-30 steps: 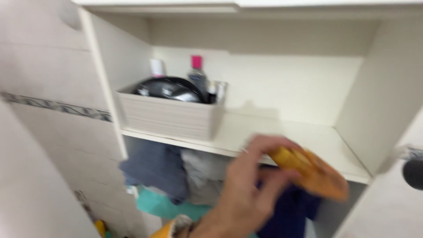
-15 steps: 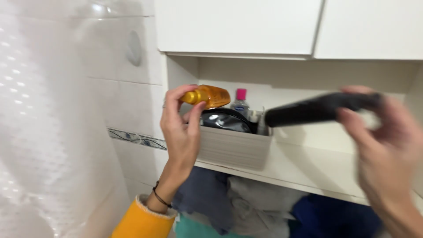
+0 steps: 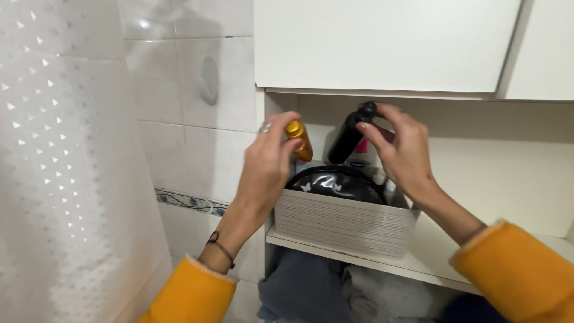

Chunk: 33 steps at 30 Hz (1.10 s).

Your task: Clean a plastic container and organize various cosmetic and personal care products in a bathroom shelf and on top of a toilet tank.

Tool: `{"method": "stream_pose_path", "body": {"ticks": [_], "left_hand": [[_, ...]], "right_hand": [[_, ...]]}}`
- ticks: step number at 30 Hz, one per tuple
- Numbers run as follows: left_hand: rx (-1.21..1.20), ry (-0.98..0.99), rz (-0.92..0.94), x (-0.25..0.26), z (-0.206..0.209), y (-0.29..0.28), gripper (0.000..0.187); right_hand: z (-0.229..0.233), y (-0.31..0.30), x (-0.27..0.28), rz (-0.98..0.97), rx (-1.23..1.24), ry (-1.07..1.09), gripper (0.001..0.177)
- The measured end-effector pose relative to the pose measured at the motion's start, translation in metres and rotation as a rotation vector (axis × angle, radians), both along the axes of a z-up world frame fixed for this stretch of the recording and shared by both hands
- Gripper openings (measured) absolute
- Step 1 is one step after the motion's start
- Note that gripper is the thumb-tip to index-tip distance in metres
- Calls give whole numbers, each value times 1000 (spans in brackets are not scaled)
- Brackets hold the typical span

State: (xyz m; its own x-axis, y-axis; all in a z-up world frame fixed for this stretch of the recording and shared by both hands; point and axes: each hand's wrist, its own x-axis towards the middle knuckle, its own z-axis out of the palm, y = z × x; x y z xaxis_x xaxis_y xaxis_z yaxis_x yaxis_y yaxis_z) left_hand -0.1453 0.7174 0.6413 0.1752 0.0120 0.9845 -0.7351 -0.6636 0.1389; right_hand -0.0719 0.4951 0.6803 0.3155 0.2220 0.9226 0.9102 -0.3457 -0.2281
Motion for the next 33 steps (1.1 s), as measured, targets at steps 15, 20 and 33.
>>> {"method": "stream_pose_path", "body": {"ticks": [15, 20, 33], "left_hand": [[141, 552, 231, 144, 15, -8, 32], [88, 563, 223, 207, 3, 4, 22], [220, 731, 175, 240, -5, 9, 30]], "right_hand": [[-2, 48, 138, -220, -163, 450, 54], [-2, 46, 156, -209, -165, 563, 52], [1, 51, 128, -336, -358, 348, 51]]}}
